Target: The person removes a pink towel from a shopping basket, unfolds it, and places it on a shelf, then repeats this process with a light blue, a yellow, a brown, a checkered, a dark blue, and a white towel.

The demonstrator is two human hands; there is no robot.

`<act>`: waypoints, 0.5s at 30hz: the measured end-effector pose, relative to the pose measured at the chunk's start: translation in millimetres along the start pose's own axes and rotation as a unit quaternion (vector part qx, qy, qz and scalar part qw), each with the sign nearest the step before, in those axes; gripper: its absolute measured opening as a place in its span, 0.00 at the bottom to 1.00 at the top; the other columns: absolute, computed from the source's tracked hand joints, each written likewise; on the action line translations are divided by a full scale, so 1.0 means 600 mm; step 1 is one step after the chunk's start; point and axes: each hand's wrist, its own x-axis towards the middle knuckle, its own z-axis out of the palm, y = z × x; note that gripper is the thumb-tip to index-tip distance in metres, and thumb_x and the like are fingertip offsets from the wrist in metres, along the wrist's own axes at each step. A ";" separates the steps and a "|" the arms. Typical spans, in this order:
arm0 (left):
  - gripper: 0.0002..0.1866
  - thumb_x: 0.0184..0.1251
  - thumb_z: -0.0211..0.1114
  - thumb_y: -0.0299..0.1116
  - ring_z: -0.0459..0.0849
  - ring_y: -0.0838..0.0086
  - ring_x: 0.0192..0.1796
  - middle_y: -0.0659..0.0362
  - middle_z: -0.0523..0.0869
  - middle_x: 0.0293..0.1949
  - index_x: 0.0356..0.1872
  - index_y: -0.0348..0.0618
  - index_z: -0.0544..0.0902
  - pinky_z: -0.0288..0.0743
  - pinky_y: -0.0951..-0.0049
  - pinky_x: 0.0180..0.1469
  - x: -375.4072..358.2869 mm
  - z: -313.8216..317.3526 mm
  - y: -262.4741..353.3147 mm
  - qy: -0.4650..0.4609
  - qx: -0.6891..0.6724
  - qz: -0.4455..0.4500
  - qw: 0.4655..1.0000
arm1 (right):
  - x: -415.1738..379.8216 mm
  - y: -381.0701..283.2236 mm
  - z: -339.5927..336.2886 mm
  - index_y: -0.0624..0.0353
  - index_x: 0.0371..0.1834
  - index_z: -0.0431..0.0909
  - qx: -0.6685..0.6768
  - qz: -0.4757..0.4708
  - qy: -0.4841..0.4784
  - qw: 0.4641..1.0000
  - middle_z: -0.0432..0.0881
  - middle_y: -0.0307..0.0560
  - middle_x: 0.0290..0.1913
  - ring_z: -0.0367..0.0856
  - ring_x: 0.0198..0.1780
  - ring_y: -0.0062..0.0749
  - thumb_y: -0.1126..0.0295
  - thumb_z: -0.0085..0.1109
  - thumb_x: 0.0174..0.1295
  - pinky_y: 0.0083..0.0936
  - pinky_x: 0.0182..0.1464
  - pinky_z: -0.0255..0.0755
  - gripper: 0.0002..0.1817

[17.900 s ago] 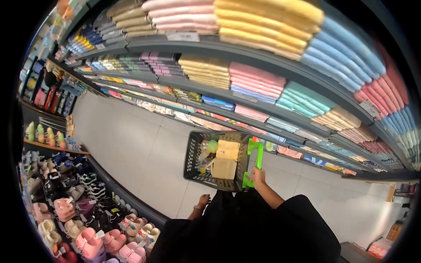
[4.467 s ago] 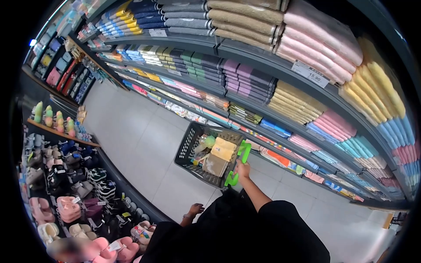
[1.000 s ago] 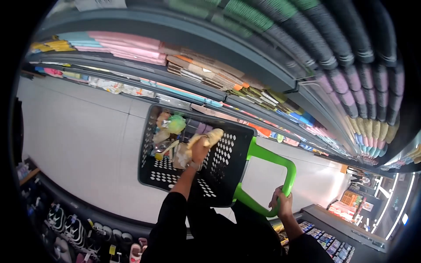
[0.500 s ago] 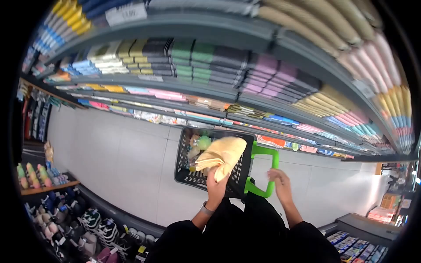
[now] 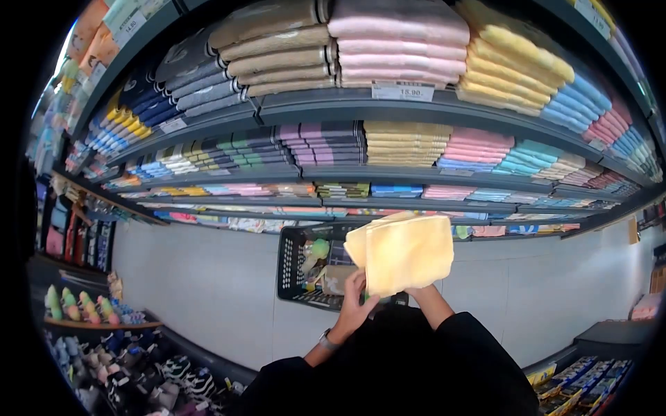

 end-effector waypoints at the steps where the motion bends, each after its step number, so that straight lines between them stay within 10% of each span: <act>1: 0.32 0.61 0.62 0.25 0.71 0.68 0.60 0.49 0.70 0.57 0.63 0.35 0.56 0.64 0.68 0.62 0.009 0.028 -0.007 0.034 -0.053 -0.038 0.997 | -0.016 -0.011 -0.007 0.59 0.66 0.61 -0.002 -0.006 0.004 1.000 0.69 0.49 0.63 0.71 0.61 0.40 0.54 0.45 0.69 0.38 0.63 0.67 0.28; 15: 0.17 0.68 0.59 0.33 0.77 0.80 0.46 0.57 0.80 0.45 0.52 0.33 0.71 0.72 0.78 0.48 0.040 0.162 0.000 0.105 -0.030 -0.123 0.986 | -0.108 -0.119 -0.054 0.59 0.66 0.61 -0.017 0.014 0.020 1.000 0.69 0.49 0.63 0.71 0.61 0.39 0.55 0.45 0.69 0.37 0.62 0.67 0.27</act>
